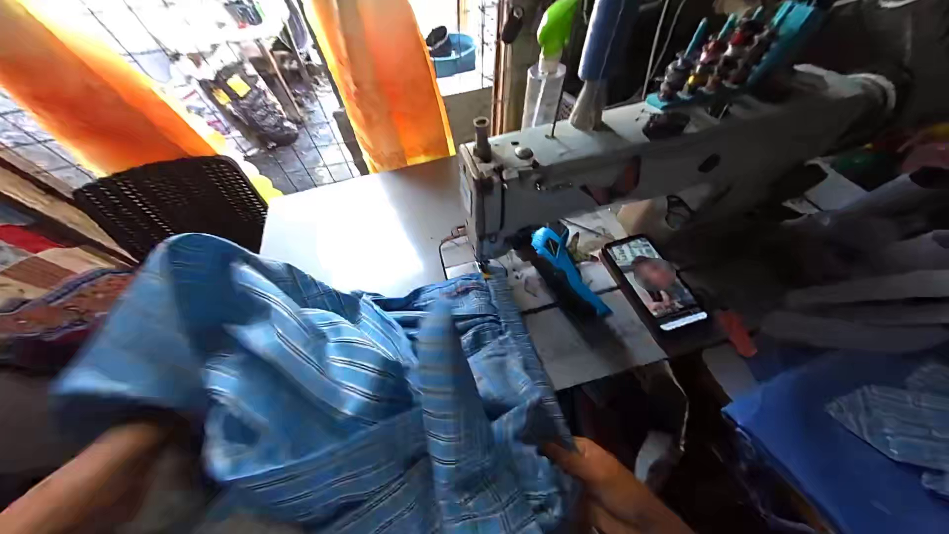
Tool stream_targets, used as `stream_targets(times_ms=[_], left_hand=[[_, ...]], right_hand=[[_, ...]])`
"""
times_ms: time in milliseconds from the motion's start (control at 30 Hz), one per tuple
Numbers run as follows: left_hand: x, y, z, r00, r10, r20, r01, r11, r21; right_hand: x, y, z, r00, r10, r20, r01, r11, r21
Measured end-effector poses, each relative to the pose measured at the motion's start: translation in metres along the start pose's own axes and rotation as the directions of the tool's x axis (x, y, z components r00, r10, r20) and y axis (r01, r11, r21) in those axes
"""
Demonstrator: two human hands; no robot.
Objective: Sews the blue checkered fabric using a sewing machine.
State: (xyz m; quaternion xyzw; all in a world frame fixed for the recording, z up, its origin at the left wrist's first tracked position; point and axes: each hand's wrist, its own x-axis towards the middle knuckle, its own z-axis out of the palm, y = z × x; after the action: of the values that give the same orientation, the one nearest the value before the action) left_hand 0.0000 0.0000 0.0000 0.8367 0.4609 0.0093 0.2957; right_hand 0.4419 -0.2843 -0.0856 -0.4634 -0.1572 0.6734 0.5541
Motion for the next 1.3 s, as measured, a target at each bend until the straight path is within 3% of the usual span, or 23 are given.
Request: stream_targets(times_ms=[67,100,167,200,233,300,367,433,533,600,667,733,833,967,1100,1200,1300], left_hand=[[0.022,0.024,-0.023,0.985,0.152,0.083,-0.165,0.972,0.17],[0.028,0.033,-0.037,0.964,0.266,0.027,-0.266,0.941,0.21],[0.039,0.076,-0.042,0.83,0.482,-0.28,-0.439,0.875,0.204],[0.045,0.112,-0.034,0.771,0.51,-0.38,-0.463,0.86,0.214],[0.049,0.16,-0.016,0.758,0.494,-0.426,-0.462,0.867,0.185],[0.06,0.252,0.049,0.83,0.41,-0.378,-0.417,0.907,0.068],[0.085,0.3,0.117,0.937,0.332,-0.106,-0.327,0.943,0.059],[0.111,0.299,0.168,0.956,0.294,-0.005,-0.288,0.938,0.193],[0.131,0.255,0.207,0.906,0.398,-0.145,-0.326,0.873,0.363],[0.141,0.226,0.212,0.826,0.521,-0.217,-0.442,0.836,0.324],[0.148,0.208,0.209,0.79,0.566,-0.234,-0.536,0.824,0.183],[0.152,0.207,0.197,0.817,0.56,-0.134,-0.548,0.828,0.121],[0.157,0.214,0.171,0.804,0.589,0.087,-0.591,0.771,0.239],[0.178,0.218,0.15,0.662,0.749,-0.012,-0.706,0.629,0.326],[0.202,0.213,0.141,0.675,0.721,0.158,-0.735,0.637,0.232],[0.209,0.211,0.144,0.661,0.746,0.082,-0.744,0.637,0.201],[0.206,0.215,0.147,0.664,0.747,-0.011,-0.725,0.648,0.232]], right_hand=[[0.013,0.018,-0.016,0.977,-0.027,-0.209,-0.037,0.955,-0.295],[0.017,0.017,-0.019,0.963,-0.064,-0.262,-0.061,0.894,-0.444],[0.023,0.012,-0.023,0.967,-0.085,-0.241,-0.067,0.825,-0.562],[0.025,0.009,-0.024,0.974,-0.085,-0.212,-0.05,0.827,-0.56],[0.026,0.006,-0.025,0.979,-0.084,-0.186,-0.03,0.843,-0.537],[0.026,-0.004,-0.027,0.987,-0.075,-0.144,0.008,0.907,-0.42],[0.028,-0.014,-0.026,0.99,-0.054,-0.133,0.017,0.964,-0.265],[0.029,-0.017,-0.022,0.989,-0.06,-0.132,0.044,0.992,-0.116],[0.031,-0.012,-0.012,0.97,-0.123,-0.211,0.108,0.991,-0.082],[0.034,-0.004,-0.005,0.948,-0.164,-0.274,0.133,0.983,-0.125],[0.035,0.002,0.002,0.922,-0.217,-0.321,0.161,0.968,-0.194],[0.037,0.008,0.007,0.891,-0.279,-0.359,0.181,0.942,-0.282],[0.035,0.01,0.013,0.869,-0.323,-0.374,0.18,0.912,-0.369],[0.035,0.007,0.013,0.864,-0.336,-0.375,0.174,0.898,-0.404],[0.038,0.009,0.007,0.865,-0.327,-0.381,0.114,0.867,-0.485],[0.034,-0.006,0.005,0.847,-0.402,-0.348,0.016,0.674,-0.739],[0.033,-0.03,0.009,0.712,-0.664,-0.231,0.029,0.356,-0.934]])
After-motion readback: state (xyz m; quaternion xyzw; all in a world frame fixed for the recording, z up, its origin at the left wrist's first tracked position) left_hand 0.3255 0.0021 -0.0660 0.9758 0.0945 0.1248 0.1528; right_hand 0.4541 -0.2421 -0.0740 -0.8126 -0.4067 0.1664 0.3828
